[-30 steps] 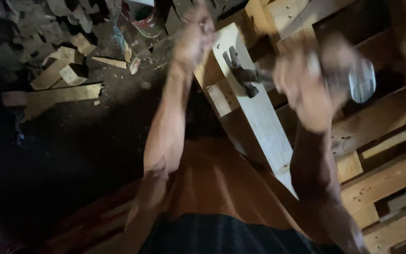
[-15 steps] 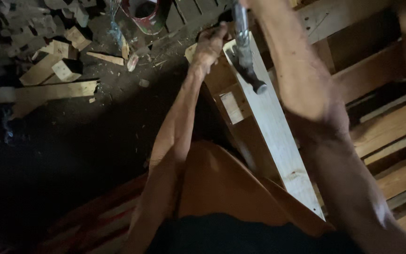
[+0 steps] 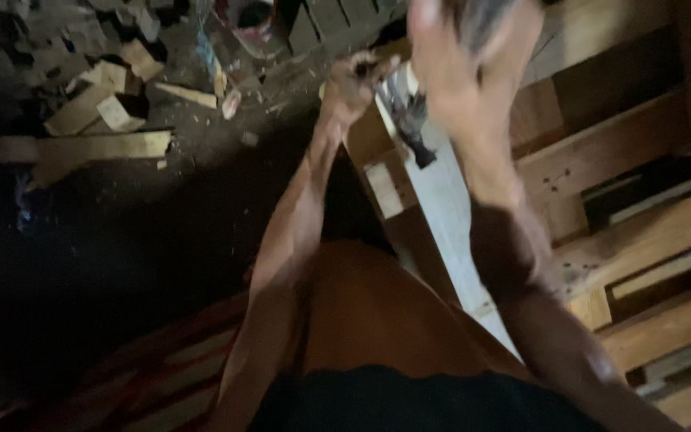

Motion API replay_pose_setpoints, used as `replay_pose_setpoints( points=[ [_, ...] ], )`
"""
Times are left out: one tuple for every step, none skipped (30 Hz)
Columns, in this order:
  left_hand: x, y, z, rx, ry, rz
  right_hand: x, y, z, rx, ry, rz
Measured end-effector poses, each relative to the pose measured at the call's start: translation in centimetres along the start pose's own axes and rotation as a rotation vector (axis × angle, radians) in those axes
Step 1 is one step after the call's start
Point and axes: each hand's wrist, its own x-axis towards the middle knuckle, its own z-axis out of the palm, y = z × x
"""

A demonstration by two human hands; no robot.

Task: The person is hammering nails into a wooden plank. They are using a hammer to drive nails into the wood, which is placed on a wooden pallet.

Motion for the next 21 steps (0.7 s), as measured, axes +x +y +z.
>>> replay_pose_setpoints(
  points=[
    [0.4,-0.4,0.1,0.089,0.115,0.202,-1.4,0.0,-0.4,0.034,0.022,-0.047],
    [0.0,-1.1,0.6,0.17,0.221,0.393,-3.4,-0.2,-0.9,0.065,0.045,-0.088],
    [-0.4,-1.7,1.1,0.252,0.321,0.587,-5.7,-0.5,-1.5,0.098,0.063,-0.126],
    [-0.5,-2.4,1.4,0.253,0.29,0.478,-8.1,-0.7,-2.2,0.137,0.079,-0.166],
    [-0.8,-2.8,1.7,0.254,0.256,0.37,-10.7,-0.9,-2.9,0.174,0.091,-0.194],
    [-0.1,-2.6,1.5,0.258,0.228,0.285,-12.7,-0.8,-3.4,0.209,0.111,-0.237],
    [0.7,-2.1,1.2,0.284,0.212,0.34,-14.6,-0.7,-4.0,0.249,0.124,-0.277],
    [0.9,-1.7,1.4,0.299,0.188,0.379,-16.6,-0.5,-4.8,0.265,0.132,-0.297],
    [1.0,-1.2,1.6,0.314,0.163,0.418,-18.2,-0.2,-5.5,0.283,0.138,-0.316],
    [0.0,-0.9,1.5,0.302,0.22,0.46,-19.8,0.0,-6.0,0.305,0.137,-0.32],
    [-0.9,-0.3,1.3,0.29,0.277,0.502,-21.1,0.1,-6.3,0.319,0.13,-0.33],
    [-1.3,0.7,1.0,0.278,0.336,0.554,-21.8,0.2,-6.4,0.322,0.119,-0.355],
    [-2.5,1.5,0.9,0.211,0.264,0.472,-22.3,0.2,-6.4,0.318,0.1,-0.388],
    [-3.5,2.5,0.6,0.148,0.194,0.404,-22.2,0.1,-6.2,0.294,0.077,-0.43],
    [-4.4,3.6,0.4,0.086,0.122,0.335,-22.0,-0.2,-5.8,0.253,0.034,-0.48],
    [-5.7,4.4,0.7,0.004,0.016,0.068,-21.9,-0.9,-5.6,0.249,0.023,-0.494],
    [-6.6,5.4,1.5,-0.078,-0.091,-0.199,-21.7,-1.8,-5.2,0.245,0.013,-0.507],
    [-7.3,6.4,1.9,-0.159,-0.193,-0.466,-21.1,-2.7,-4.7,0.244,0.001,-0.522],
    [-7.8,7.2,2.0,-0.279,-0.21,-0.397,-20.5,-3.7,-4.1,0.279,-0.004,-0.541],
    [-7.9,8.1,1.9,-0.397,-0.224,-0.321,-19.4,-4.5,-3.5,0.315,-0.012,-0.567],
    [-7.8,8.7,1.6,-0.515,-0.24,-0.242,-18.2,-5.1,-3.0,0.352,-0.02,-0.593]
  ],
)
